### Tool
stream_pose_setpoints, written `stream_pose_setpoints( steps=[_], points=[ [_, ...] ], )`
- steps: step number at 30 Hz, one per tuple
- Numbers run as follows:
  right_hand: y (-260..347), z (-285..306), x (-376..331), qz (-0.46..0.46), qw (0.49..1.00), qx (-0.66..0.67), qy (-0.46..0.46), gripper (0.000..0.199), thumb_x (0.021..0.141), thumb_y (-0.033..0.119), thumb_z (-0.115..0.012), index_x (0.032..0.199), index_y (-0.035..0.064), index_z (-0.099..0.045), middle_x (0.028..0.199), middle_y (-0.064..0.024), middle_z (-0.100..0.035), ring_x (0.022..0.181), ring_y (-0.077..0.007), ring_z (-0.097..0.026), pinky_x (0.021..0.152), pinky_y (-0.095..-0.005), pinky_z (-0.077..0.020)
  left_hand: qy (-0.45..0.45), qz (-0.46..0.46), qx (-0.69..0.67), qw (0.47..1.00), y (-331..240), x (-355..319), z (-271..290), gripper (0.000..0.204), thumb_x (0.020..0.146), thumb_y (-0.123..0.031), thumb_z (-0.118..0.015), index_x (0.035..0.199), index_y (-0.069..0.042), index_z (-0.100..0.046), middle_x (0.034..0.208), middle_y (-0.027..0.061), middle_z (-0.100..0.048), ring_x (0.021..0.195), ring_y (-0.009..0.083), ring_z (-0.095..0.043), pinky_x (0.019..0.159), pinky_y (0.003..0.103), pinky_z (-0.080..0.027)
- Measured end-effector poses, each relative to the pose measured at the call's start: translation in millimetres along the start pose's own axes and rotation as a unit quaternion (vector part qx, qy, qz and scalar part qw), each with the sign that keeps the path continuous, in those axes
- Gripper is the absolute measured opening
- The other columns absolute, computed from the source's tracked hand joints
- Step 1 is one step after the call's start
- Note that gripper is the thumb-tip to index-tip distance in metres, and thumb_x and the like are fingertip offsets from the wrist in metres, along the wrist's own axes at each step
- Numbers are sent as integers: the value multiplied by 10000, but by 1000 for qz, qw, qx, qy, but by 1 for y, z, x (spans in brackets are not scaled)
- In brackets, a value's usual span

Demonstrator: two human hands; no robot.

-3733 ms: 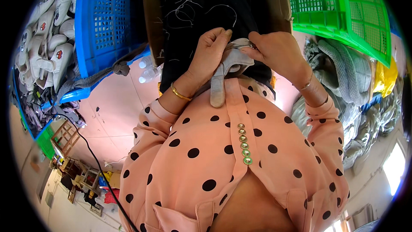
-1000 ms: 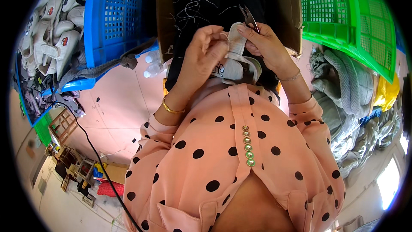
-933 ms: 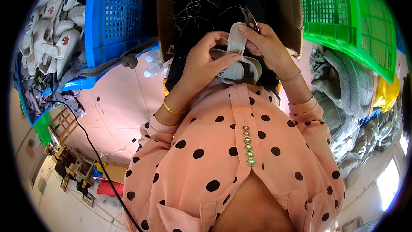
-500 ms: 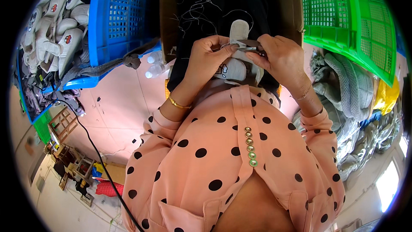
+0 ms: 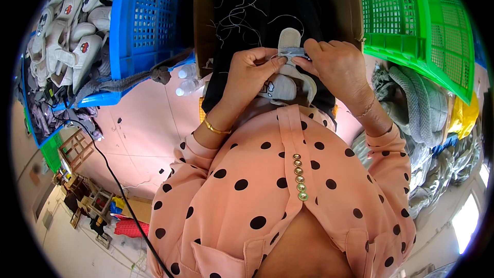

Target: The person uses scissors to trim loose threads and excess fabric from the straps and edges of white slippers. They handle the slippers one at a time, turning them over to access different areas, and place the trimmed slippers into a blue basket.

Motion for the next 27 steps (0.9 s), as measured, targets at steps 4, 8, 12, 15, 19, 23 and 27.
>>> stream_pose_setpoints(
  steps=[4,8,12,15,19,23,27],
  points=[
    [3,3,1,4,1000,-14,17,384,855,476,-643,713,140,-520,538,29,-495,515,-131,-549,510,-263,-425,-7,-6,-7,1000,0,-2,0,203,890,-76,-694,1058,39,-701,756,17,-646,640,46,-563,568,183,-457],
    [4,6,4,6,999,-20,35,370,856,470,-639,726,140,-534,540,29,-500,532,-138,-558,533,-270,-435,-17,-19,3,1000,-1,-3,-1,194,886,-68,-694,1049,36,-707,736,7,-645,618,34,-542,550,179,-433],
    [7,9,4,16,999,-32,41,362,855,464,-639,737,139,-532,560,27,-504,561,-140,-558,561,-276,-437,-25,-26,4,999,-1,-3,-1,198,877,-66,-700,1043,42,-705,699,-1,-643,574,16,-509,512,171,-391],
    [9,14,6,35,998,-53,26,352,848,453,-647,741,142,-524,582,29,-504,580,-135,-549,569,-274,-425,-22,-16,6,1000,-1,-3,-1,203,875,-69,-702,1037,52,-700,700,4,-644,570,17,-508,508,172,-390],
    [10,15,7,50,996,-66,28,344,839,441,-657,741,144,-515,593,33,-500,590,-131,-543,566,-271,-411,-29,-9,11,999,-3,-3,-2,210,874,-68,-701,1036,65,-693,698,8,-641,569,18,-509,506,174,-390],
    [11,17,9,59,995,-67,36,340,839,432,-660,741,140,-517,588,32,-517,582,-134,-551,562,-271,-412,-18,-15,6,1000,-4,-3,-3,210,874,-68,-701,1041,59,-696,699,4,-642,574,20,-513,508,174,-391],
    [9,14,9,52,995,-57,62,329,846,417,-659,740,133,-532,571,20,-545,563,-143,-577,564,-276,-427,-18,-33,20,999,-5,-4,-3,203,871,-64,-703,1037,53,-702,701,2,-644,573,18,-513,512,172,-394]
  ],
)
Point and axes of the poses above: each hand's wrist, its own x-axis towards the middle knuckle, its own z-axis out of the back of the hand, y = z × x, the point moved 7 cm from there along x, towards the middle knuckle
